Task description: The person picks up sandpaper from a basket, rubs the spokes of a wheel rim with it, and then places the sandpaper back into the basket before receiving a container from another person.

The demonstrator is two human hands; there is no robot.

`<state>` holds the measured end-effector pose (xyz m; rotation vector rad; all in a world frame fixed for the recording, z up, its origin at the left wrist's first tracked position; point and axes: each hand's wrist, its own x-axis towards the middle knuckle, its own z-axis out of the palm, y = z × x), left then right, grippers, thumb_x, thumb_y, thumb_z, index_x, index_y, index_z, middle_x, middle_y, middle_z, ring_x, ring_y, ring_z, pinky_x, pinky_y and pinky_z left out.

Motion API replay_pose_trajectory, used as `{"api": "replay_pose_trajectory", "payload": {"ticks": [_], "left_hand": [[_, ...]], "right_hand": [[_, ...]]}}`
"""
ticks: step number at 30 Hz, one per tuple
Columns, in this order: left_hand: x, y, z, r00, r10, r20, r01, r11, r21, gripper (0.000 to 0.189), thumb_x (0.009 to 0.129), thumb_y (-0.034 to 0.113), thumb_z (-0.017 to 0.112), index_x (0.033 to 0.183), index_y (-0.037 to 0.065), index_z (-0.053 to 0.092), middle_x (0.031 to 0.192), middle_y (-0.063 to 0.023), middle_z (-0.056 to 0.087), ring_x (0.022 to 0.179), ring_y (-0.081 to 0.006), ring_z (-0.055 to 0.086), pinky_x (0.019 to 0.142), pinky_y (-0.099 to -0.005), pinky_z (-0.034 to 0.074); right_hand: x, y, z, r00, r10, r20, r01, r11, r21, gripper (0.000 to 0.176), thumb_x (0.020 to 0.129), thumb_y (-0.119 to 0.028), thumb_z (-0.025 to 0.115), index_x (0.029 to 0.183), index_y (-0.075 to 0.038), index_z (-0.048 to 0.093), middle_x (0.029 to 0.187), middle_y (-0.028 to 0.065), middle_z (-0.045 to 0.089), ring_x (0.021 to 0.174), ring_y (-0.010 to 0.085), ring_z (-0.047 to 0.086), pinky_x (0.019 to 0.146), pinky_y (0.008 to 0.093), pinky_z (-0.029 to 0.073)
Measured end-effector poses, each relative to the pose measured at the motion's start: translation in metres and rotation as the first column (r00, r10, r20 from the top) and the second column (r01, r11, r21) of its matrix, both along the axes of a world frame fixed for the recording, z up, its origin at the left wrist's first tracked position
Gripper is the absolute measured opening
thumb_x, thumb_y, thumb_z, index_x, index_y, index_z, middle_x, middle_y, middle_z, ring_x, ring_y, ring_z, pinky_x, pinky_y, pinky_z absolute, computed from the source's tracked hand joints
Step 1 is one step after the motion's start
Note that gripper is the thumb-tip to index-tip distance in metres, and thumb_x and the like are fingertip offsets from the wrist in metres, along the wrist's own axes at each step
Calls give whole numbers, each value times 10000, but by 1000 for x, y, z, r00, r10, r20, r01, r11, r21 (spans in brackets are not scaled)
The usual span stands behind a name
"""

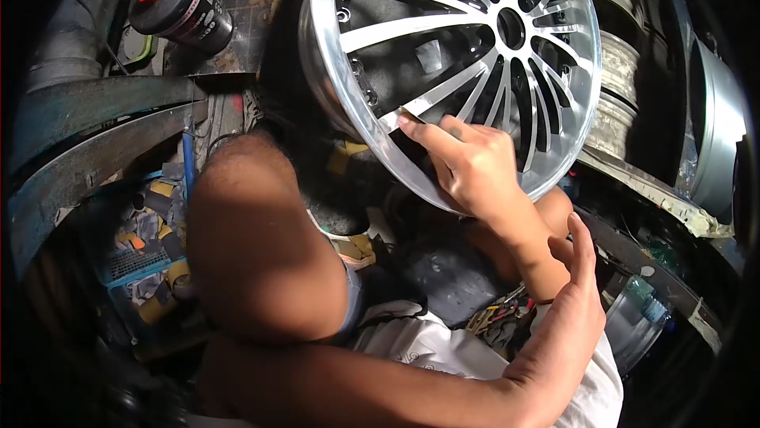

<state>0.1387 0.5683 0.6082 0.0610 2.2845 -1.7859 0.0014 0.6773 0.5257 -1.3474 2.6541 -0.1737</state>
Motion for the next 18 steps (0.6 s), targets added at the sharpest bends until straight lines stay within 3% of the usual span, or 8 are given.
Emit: {"api": "replay_pose_trajectory", "payload": {"ticks": [2, 7, 10, 11, 14, 18], "left_hand": [[-3, -2, -2, 1000, 25, -3, -25, 1000, -13, 345, 1081, 201, 527, 1285, -75, 557, 1138, -71, 713, 969, -11, 637, 1010, -119, 442], [-3, 1, 0, 1000, 3, -14, -3, 1000, -1, 346, 1079, 201, 530, 1286, -75, 556, 1139, -72, 712, 971, -11, 636, 1009, -120, 443], [-3, 0, 0, 1000, 22, -9, -22, 1000, -12, 347, 1079, 202, 531, 1286, -76, 556, 1139, -72, 712, 971, -11, 636, 1008, -120, 444], [-2, 1, 0, 1000, 20, -10, -20, 1000, -11, 347, 1078, 202, 532, 1286, -76, 556, 1140, -72, 711, 972, -11, 636, 1008, -121, 444], [-2, 1, -1, 1000, 20, -15, -20, 1000, -13, 348, 1078, 202, 533, 1286, -76, 555, 1140, -72, 711, 972, -12, 636, 1007, -121, 444], [-2, 1, 0, 1000, 23, -16, -23, 1000, -14, 349, 1077, 202, 535, 1287, -76, 555, 1141, -73, 710, 973, -12, 636, 1006, -122, 445]], "right_hand": [[2, -6, 20, 1000, -4, 28, 1, 994, 107, 453, 742, -31, 699, 1162, -182, 774, 654, 44, 539, 559, 255, 585, 560, 397, 480], [-6, -4, -3, 997, 20, 78, -19, 1000, -11, 475, 697, -73, 734, 1155, -197, 770, 677, 19, 569, 563, 244, 609, 544, 382, 483], [-6, -8, 4, 997, 57, 59, -60, 997, 45, 487, 690, -67, 744, 1160, -195, 766, 683, 27, 575, 568, 246, 614, 543, 376, 485], [-8, -11, 6, 995, 92, 47, -94, 994, 53, 460, 778, -192, 714, 1237, -213, 727, 704, 20, 590, 588, 242, 653, 546, 378, 515], [-4, -12, 13, 992, 79, 95, -91, 987, 134, 441, 785, -213, 726, 1226, -209, 728, 716, 22, 617, 601, 247, 668, 557, 384, 524], [-9, -10, 1, 995, 79, 59, -83, 994, 70, 411, 798, -222, 730, 1209, -208, 734, 715, 28, 628, 590, 254, 664, 559, 390, 529]]}}
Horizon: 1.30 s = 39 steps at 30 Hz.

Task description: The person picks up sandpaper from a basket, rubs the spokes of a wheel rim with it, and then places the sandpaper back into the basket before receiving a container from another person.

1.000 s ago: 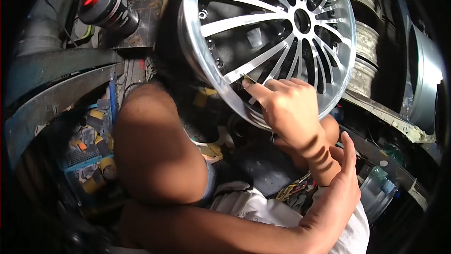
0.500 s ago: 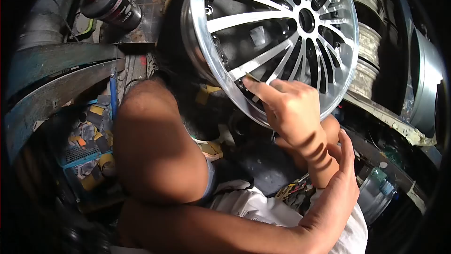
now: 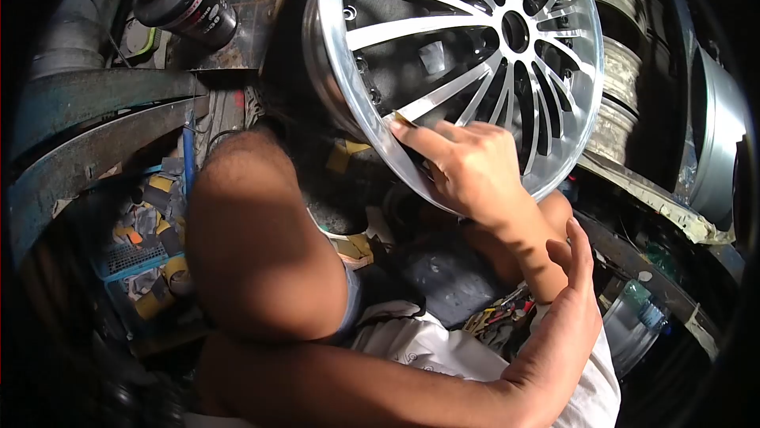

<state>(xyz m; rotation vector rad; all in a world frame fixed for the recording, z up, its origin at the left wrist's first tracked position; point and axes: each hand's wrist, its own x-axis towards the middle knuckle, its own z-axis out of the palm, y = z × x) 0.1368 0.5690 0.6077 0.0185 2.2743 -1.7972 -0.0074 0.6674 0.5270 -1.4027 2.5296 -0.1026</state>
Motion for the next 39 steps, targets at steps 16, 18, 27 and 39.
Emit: {"api": "replay_pose_trajectory", "payload": {"ticks": [16, 18, 27, 39], "left_hand": [[2, 5, 1, 999, -20, -28, 20, 1000, -5, 354, 1073, 204, 544, 1288, -77, 553, 1144, -75, 707, 978, -14, 635, 1001, -124, 448], [1, 4, 1, 999, -32, -37, 31, 999, -9, 355, 1072, 204, 545, 1288, -77, 553, 1145, -75, 707, 978, -14, 635, 1000, -124, 449], [-16, 16, 6, 996, -22, -84, 23, 1000, 9, 358, 1070, 205, 550, 1289, -78, 552, 1147, -77, 705, 981, -15, 634, 998, -126, 451], [-38, 27, 8, 993, -47, -110, 33, 991, -130, 362, 1067, 206, 556, 1290, -79, 550, 1149, -78, 703, 984, -16, 634, 994, -127, 453]], "right_hand": [[5, -10, 20, 994, -110, 9, 109, 973, -205, 412, 741, -54, 721, 1129, -181, 783, 670, 31, 615, 577, 234, 628, 554, 374, 494], [2, 0, 8, 997, -71, -12, 69, 994, -85, 418, 746, -53, 699, 1136, -177, 784, 658, 33, 597, 587, 235, 632, 565, 375, 502], [1, 17, 19, 987, -88, 136, 87, 996, 14, 402, 808, -4, 697, 1179, -142, 763, 735, 72, 656, 629, 274, 663, 576, 381, 529], [-8, 22, 3, -257, 231, 938, 921, 352, 166, 132, 1034, -131, 588, 978, -41, 510, 769, 136, 657, 559, 232, 661, 521, 300, 511]]}}
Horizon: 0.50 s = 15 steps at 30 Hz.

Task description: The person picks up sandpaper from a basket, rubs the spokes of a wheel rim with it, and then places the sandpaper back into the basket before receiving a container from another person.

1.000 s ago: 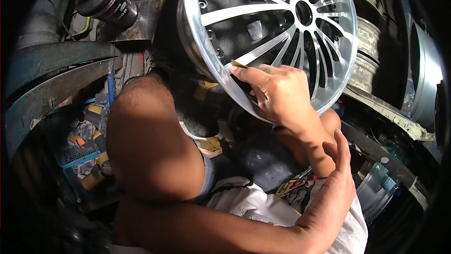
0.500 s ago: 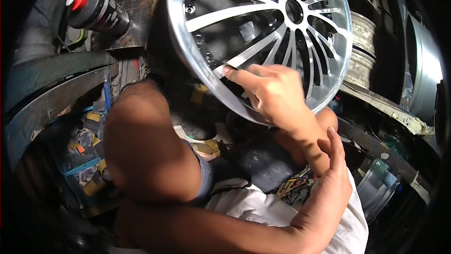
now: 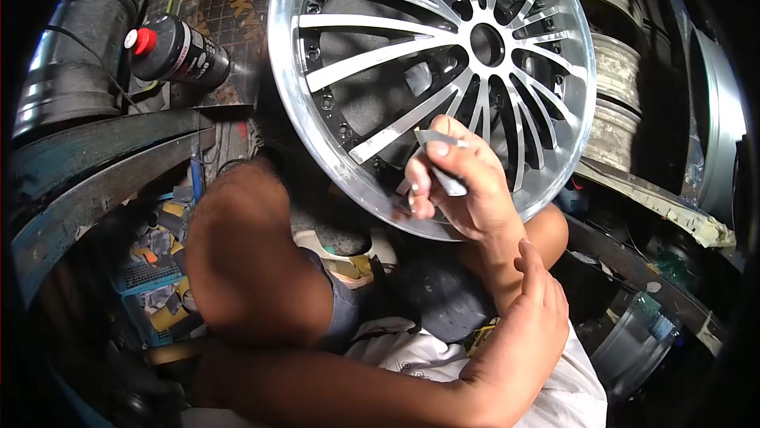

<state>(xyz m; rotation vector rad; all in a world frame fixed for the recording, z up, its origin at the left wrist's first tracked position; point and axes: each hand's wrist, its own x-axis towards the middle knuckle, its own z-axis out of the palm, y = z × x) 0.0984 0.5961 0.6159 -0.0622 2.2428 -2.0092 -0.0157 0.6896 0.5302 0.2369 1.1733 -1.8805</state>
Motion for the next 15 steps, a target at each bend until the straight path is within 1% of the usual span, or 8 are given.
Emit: {"api": "replay_pose_trajectory", "payload": {"ticks": [1, 3, 4, 7, 8, 11, 13, 15], "left_hand": [[0, 0, 0, 1000, 2, 7, -2, 1000, -7, 362, 1067, 206, 557, 1290, -79, 550, 1149, -78, 703, 984, -16, 633, 994, -128, 453], [1, 0, 0, 1000, 6, 16, -6, 1000, -16, 363, 1066, 206, 558, 1291, -79, 550, 1150, -79, 703, 985, -16, 633, 993, -128, 454], [1, 0, 0, 1000, 10, 20, -9, 1000, -17, 363, 1066, 206, 558, 1291, -79, 550, 1150, -79, 702, 985, -16, 633, 993, -128, 454], [0, -1, 1, 999, 25, 22, -24, 999, -21, 364, 1065, 206, 560, 1291, -79, 549, 1151, -79, 702, 986, -16, 633, 992, -128, 454], [0, -2, 1, 999, 28, 22, -27, 999, -22, 364, 1065, 206, 560, 1291, -79, 549, 1151, -79, 702, 986, -16, 633, 992, -129, 455], [1, -6, 1, 999, 36, 21, -36, 999, -26, 365, 1064, 207, 562, 1291, -79, 549, 1151, -80, 701, 987, -17, 633, 991, -129, 455], [2, -7, 0, 999, 38, 24, -38, 999, -23, 366, 1064, 207, 563, 1291, -80, 549, 1152, -80, 701, 987, -17, 633, 990, -129, 456], [4, -9, -1, 999, 38, 24, -38, 999, -13, 367, 1063, 207, 564, 1292, -80, 548, 1152, -80, 700, 988, -17, 633, 990, -130, 456]], "right_hand": [[1, 2, 2, 998, -27, 63, 25, 999, 33, 117, 1014, -127, 574, 966, -44, 507, 760, 126, 630, 545, 220, 623, 527, 314, 490], [0, 6, 1, 990, -28, 137, 34, 999, -39, 133, 1004, -145, 584, 950, -49, 509, 739, 96, 578, 547, 185, 555, 549, 309, 470], [0, 8, -2, 994, 6, 105, 2, 997, -75, 153, 1011, -170, 579, 936, -57, 509, 753, 67, 536, 592, 146, 486, 569, 290, 429], [5, 12, -5, 990, 8, 141, 14, 988, -154, 160, 1021, -189, 567, 929, -69, 514, 778, 59, 531, 637, 125, 458, 583, 263, 392], [4, 14, -5, 990, 76, 119, -54, 983, -178, 183, 1040, -231, 561, 945, -80, 521, 810, 52, 533, 672, 107, 443, 603, 251, 373], [4, 9, 2, 970, 215, -110, -199, 970, 139, 225, 1050, -275, 584, 943, -88, 521, 824, 32, 535, 682, 85, 435, 613, 247, 372], [9, 8, -5, 905, 276, -322, -167, 930, 328, 187, 1031, -224, 656, 1014, -62, 564, 840, -9, 556, 684, 70, 462, 619, 246, 394], [14, 4, -16, 751, 337, -567, -69, 895, 441, 170, 1008, -174, 698, 1057, -53, 590, 834, -27, 569, 685, 63, 487, 617, 247, 409]]}}
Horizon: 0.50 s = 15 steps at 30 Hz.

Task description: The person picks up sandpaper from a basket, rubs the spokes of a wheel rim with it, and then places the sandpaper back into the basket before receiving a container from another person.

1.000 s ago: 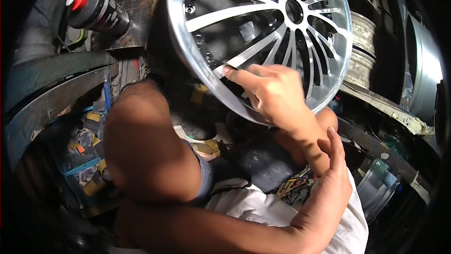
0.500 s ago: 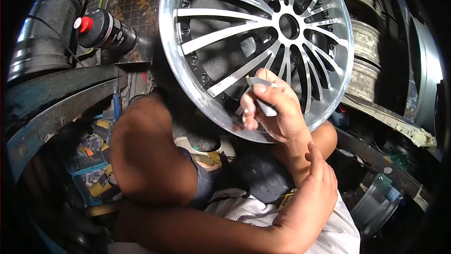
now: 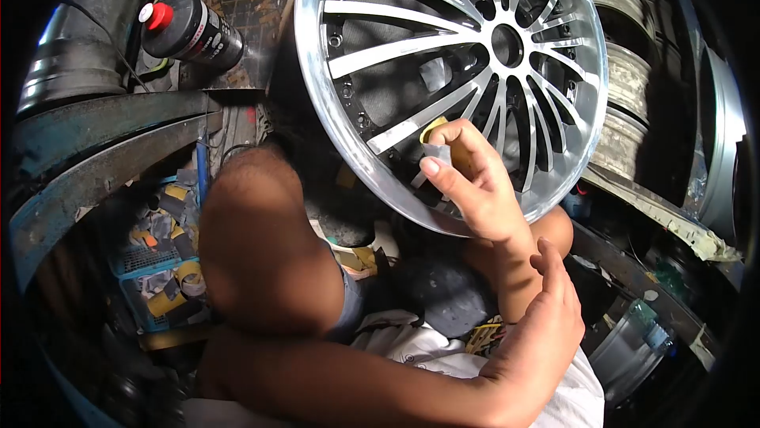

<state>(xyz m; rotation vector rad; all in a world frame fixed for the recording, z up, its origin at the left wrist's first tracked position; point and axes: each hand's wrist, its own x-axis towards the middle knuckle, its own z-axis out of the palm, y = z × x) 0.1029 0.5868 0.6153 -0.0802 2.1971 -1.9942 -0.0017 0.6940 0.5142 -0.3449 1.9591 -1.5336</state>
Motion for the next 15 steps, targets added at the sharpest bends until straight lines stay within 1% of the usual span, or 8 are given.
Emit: {"api": "replay_pose_trajectory", "payload": {"ticks": [1, 2, 4, 5, 8, 9, 12, 15], "left_hand": [[1, -1, 0, 1000, 1, -2, -1, 1000, 5, 367, 1063, 207, 565, 1292, -80, 548, 1152, -80, 700, 988, -17, 633, 989, -130, 456], [2, -2, 0, 1000, 4, -5, -4, 1000, 10, 368, 1063, 207, 565, 1292, -80, 548, 1153, -80, 700, 988, -17, 632, 989, -130, 456], [4, -5, 0, 1000, 13, -12, -13, 1000, 16, 368, 1062, 207, 566, 1292, -80, 548, 1153, -81, 700, 989, -17, 632, 988, -130, 457], [5, -7, 0, 1000, 17, -15, -17, 1000, 19, 369, 1062, 207, 567, 1292, -80, 548, 1153, -81, 699, 989, -17, 632, 988, -130, 457], [8, -10, -2, 1000, 14, -26, -13, 999, 34, 370, 1061, 208, 568, 1292, -80, 547, 1154, -81, 699, 990, -18, 632, 987, -131, 457], [10, -12, -2, 1000, 9, -28, -8, 999, 38, 370, 1061, 208, 569, 1292, -80, 547, 1154, -81, 699, 990, -18, 632, 987, -131, 458], [13, -15, -3, 1000, 11, -28, -9, 999, 51, 371, 1060, 208, 570, 1293, -80, 547, 1155, -82, 698, 991, -18, 632, 986, -131, 458], [15, -16, -3, 999, 26, -30, -25, 998, 58, 372, 1060, 208, 572, 1293, -81, 547, 1155, -82, 698, 992, -18, 632, 985, -132, 459]], "right_hand": [[-1, 6, -2, 993, 56, -109, -37, 985, 166, 181, 952, -108, 748, 1109, -72, 667, 834, 1, 635, 684, 117, 583, 625, 282, 460], [-1, 3, 0, 951, 131, -281, -65, 970, 234, 178, 938, -107, 757, 1101, -83, 690, 840, 23, 651, 691, 147, 607, 628, 293, 472], [-2, -7, 4, 762, 299, -575, -83, 925, 370, 178, 911, -106, 774, 1085, -104, 738, 851, 65, 682, 705, 206, 654, 632, 317, 496], [1, -11, 7, 749, 323, -579, -50, 898, 437, 244, 815, -20, 805, 1020, -154, 811, 892, 84, 692, 722, 240, 649, 644, 352, 523], [-1, -14, 4, 491, 492, -720, -83, 848, 523, 353, 760, -9, 802, 1073, -172, 806, 900, 70, 701, 699, 249, 646, 640, 367, 525], [-3, -16, 6, 426, 561, -710, -101, 809, 578, 427, 704, -25, 787, 1102, -180, 801, 885, 53, 695, 670, 245, 635, 631, 378, 522], [-8, -15, 10, 388, 735, -556, -165, 649, 743, 429, 703, -110, 748, 1122, -198, 787, 886, 29, 671, 712, 220, 670, 660, 375, 526], [-19, -20, 9, 338, 756, -560, -225, 643, 732, 414, 744, -135, 716, 1149, -199, 771, 832, 29, 636, 683, 216, 658, 625, 369, 505]]}}
